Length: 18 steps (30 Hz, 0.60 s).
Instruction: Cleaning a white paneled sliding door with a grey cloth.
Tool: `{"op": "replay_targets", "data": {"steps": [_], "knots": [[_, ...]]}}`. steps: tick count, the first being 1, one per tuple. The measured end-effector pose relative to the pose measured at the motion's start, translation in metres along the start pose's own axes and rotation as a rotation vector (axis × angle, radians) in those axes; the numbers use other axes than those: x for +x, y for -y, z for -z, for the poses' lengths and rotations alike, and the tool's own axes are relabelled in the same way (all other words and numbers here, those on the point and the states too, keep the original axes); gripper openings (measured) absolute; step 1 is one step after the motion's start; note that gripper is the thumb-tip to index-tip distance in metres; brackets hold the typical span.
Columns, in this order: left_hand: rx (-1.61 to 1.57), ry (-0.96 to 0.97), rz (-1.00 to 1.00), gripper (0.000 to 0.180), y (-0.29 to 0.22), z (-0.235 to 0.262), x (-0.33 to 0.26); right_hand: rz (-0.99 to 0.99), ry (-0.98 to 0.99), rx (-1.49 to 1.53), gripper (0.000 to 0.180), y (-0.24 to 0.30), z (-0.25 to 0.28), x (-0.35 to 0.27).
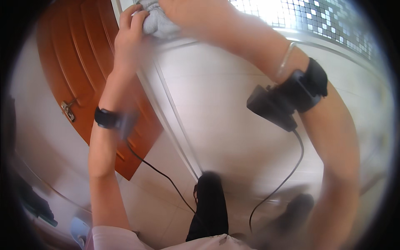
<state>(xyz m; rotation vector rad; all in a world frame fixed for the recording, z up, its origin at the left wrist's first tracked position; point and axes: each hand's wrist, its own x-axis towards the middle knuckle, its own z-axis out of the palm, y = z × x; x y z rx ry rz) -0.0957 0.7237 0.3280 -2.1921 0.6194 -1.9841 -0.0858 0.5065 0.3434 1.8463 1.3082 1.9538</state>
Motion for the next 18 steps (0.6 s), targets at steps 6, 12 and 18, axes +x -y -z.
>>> {"op": "replay_targets", "data": {"steps": [6, 12, 18], "knots": [[-0.215, 0.135, -0.121, 0.06, -0.02, 0.002, 0.005, -0.045, 0.139, 0.124, 0.026, -0.019, -0.011, -0.025], [-0.042, 0.097, -0.146, 0.069, 0.004, -0.007, -0.003, -0.047, 0.038, 0.15, 0.037, -0.004, 0.008, -0.019], [-0.103, 0.158, -0.195, 0.066, 0.0, 0.002, 0.015, 0.145, -0.127, -0.012, 0.037, 0.013, 0.015, -0.007]]}}
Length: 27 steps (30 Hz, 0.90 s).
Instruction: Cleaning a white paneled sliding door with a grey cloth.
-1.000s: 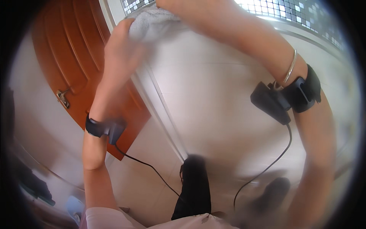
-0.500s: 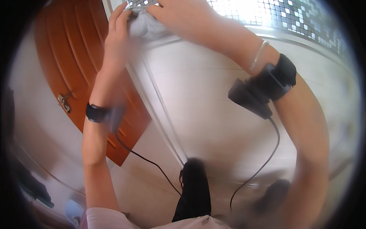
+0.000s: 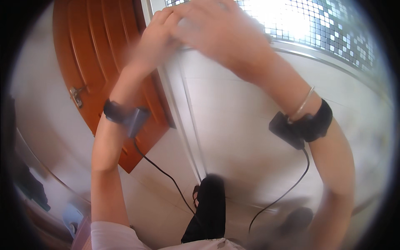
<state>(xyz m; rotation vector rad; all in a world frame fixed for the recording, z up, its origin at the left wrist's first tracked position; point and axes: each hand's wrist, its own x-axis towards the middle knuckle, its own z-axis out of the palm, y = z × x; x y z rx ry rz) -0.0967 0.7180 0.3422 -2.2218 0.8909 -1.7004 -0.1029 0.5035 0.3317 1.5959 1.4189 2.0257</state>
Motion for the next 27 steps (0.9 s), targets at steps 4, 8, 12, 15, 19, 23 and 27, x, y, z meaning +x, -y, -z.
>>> {"op": "replay_targets", "data": {"steps": [4, 8, 12, 15, 19, 23, 27], "knots": [[-0.016, -0.082, -0.117, 0.059, -0.016, 0.008, -0.013, 0.171, -0.125, -0.045, 0.012, 0.034, -0.023, -0.014], [-0.055, -0.095, -0.13, 0.058, -0.032, -0.003, -0.013, 0.096, 0.006, 0.031, 0.016, 0.037, -0.044, -0.035], [-0.065, -0.088, -0.12, 0.058, -0.034, -0.004, -0.011, 0.015, 0.086, 0.127, 0.008, 0.045, -0.011, -0.034], [-0.073, -0.054, -0.073, 0.058, -0.033, -0.005, -0.017, -0.055, 0.389, 0.395, 0.013, 0.08, 0.022, -0.067], [-0.046, -0.014, -0.034, 0.059, -0.021, -0.014, -0.006, -0.05, 0.636, 0.608, 0.026, 0.052, 0.045, -0.081], [-0.05, -0.004, 0.006, 0.057, -0.032, -0.01, -0.013, -0.215, 0.224, 0.254, 0.054, 0.013, 0.046, -0.045], [-0.028, -0.086, -0.049, 0.059, -0.034, -0.021, -0.031, -0.325, 0.106, 0.144, 0.059, 0.009, 0.01, -0.054]]}}
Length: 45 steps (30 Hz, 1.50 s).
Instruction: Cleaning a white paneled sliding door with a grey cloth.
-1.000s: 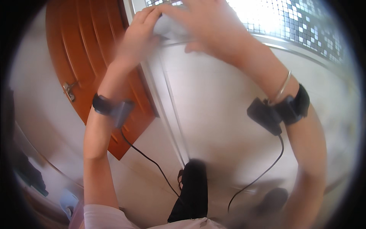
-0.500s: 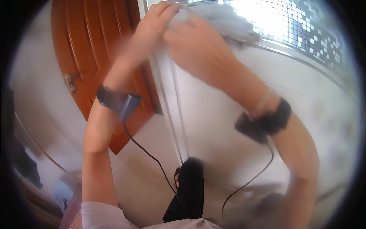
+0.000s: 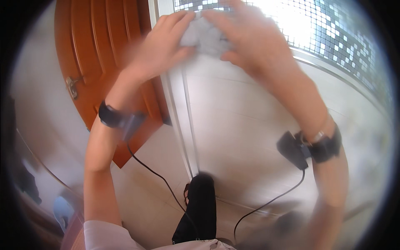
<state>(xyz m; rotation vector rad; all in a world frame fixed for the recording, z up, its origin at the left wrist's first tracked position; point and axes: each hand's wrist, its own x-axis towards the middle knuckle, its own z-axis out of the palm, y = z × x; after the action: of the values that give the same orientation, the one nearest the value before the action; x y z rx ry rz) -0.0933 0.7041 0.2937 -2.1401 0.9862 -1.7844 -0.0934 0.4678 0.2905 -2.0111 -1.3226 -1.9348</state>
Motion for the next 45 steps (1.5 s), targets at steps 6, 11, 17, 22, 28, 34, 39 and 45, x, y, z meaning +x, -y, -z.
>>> {"op": "replay_targets", "data": {"steps": [6, 11, 17, 22, 28, 34, 39, 45], "knots": [[0.071, 0.035, 0.004, 0.059, 0.004, -0.002, 0.014, 0.177, -0.037, 0.019, 0.052, -0.027, -0.007, 0.02], [0.281, -0.209, -0.027, 0.054, 0.04, 0.016, 0.08, 0.214, -0.187, -0.186, 0.035, -0.067, -0.005, 0.092], [0.03, -0.18, 0.044, 0.056, 0.02, -0.002, 0.045, 0.183, 0.043, 0.062, 0.029, -0.051, 0.004, 0.062], [0.022, -0.058, 0.038, 0.06, -0.004, -0.016, -0.008, 0.197, 0.264, 0.058, 0.031, -0.022, 0.0, 0.024], [0.139, -0.143, 0.066, 0.066, -0.022, -0.024, -0.036, 0.252, -0.032, -0.128, 0.024, 0.007, -0.022, -0.025], [0.063, -0.053, 0.034, 0.058, -0.075, -0.04, -0.111, 0.148, 0.032, -0.023, 0.038, 0.064, -0.041, -0.101], [-0.013, 0.009, 0.039, 0.043, -0.129, -0.055, -0.209, 0.169, 0.242, 0.098, 0.04, 0.124, -0.05, -0.18], [0.015, 0.024, -0.03, 0.049, -0.106, -0.024, -0.164, 0.09, 0.135, 0.177, 0.042, 0.104, -0.025, -0.146]]}}
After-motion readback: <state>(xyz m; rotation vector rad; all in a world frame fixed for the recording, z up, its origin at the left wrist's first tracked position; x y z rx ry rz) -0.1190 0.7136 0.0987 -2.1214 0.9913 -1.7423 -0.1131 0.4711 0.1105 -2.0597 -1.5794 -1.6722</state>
